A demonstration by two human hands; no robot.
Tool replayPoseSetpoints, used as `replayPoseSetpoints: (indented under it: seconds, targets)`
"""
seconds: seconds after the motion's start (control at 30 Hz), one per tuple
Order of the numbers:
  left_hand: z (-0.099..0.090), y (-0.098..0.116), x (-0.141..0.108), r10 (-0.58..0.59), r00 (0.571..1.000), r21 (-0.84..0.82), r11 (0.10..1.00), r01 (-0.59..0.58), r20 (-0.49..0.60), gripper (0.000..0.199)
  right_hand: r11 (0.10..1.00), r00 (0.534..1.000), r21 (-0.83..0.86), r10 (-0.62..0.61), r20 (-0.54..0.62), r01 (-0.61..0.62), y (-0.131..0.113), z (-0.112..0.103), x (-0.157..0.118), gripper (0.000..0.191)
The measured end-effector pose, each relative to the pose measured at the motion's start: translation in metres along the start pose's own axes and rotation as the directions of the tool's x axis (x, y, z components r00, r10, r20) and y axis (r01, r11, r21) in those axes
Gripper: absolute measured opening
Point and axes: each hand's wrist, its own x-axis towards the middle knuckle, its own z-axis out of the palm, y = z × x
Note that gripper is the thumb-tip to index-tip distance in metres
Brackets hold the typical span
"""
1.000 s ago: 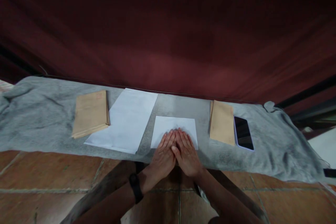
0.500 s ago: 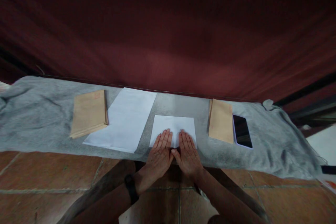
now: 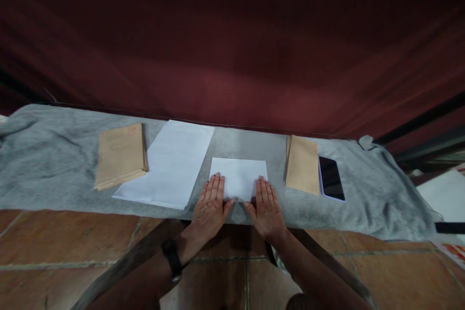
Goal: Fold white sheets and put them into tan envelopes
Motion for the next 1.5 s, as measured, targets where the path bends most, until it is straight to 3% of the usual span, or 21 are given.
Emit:
replayPoseSetpoints:
  seconds: [0.2,0.3,0.5,0.6,0.77,0.93,1.1,1.27,1.5]
  targets:
    - [0.001,-0.010,0.001,-0.029,0.999,-0.028,0.999,0.028,-0.041,0.073,0.993,0.994,0.062,0.092,0.054,-0.096,0.005,-0.003,0.002,0.080]
    - [-0.002,-0.005,0.003,-0.010,0.999,-0.053,0.999,0.008,-0.050,0.071,0.987,0.991,0.104,0.117,0.066,-0.124,0.002,-0.006,0.010,0.076]
    - [0.000,0.026,-0.009,0.178,0.984,-0.067,0.982,-0.176,0.032,0.061,0.971,0.982,0.239,-0.023,0.187,-0.022,-0.028,-0.006,0.020,0.066]
    - [0.001,0.029,-0.015,0.247,0.967,-0.044,0.969,-0.244,0.060,0.061,0.969,0.973,0.244,-0.079,0.218,0.024,-0.036,-0.004,0.017,0.064]
    - [-0.010,0.008,-0.004,0.266,0.954,-0.018,0.964,-0.266,0.140,0.051,0.981,0.971,0.183,-0.106,0.214,0.067,-0.021,-0.004,0.016,0.064]
    - [-0.020,-0.014,0.013,0.356,0.906,-0.028,0.933,-0.360,0.228,0.045,0.993,0.970,0.104,-0.082,0.228,0.059,-0.003,-0.006,0.026,0.059]
    - [-0.012,-0.026,0.023,0.423,0.887,-0.047,0.906,-0.422,0.188,0.052,0.989,0.964,0.072,-0.144,0.226,0.131,0.007,-0.006,0.038,0.053]
    - [-0.015,-0.025,0.025,0.434,0.886,-0.050,0.900,-0.432,0.161,0.049,0.966,0.946,0.084,-0.257,0.197,0.245,0.015,-0.009,0.032,0.048]
    - [-0.018,-0.014,0.025,0.421,0.896,-0.015,0.906,-0.423,0.140,0.047,0.957,0.935,0.093,-0.287,0.210,0.273,0.018,-0.024,0.033,0.042]
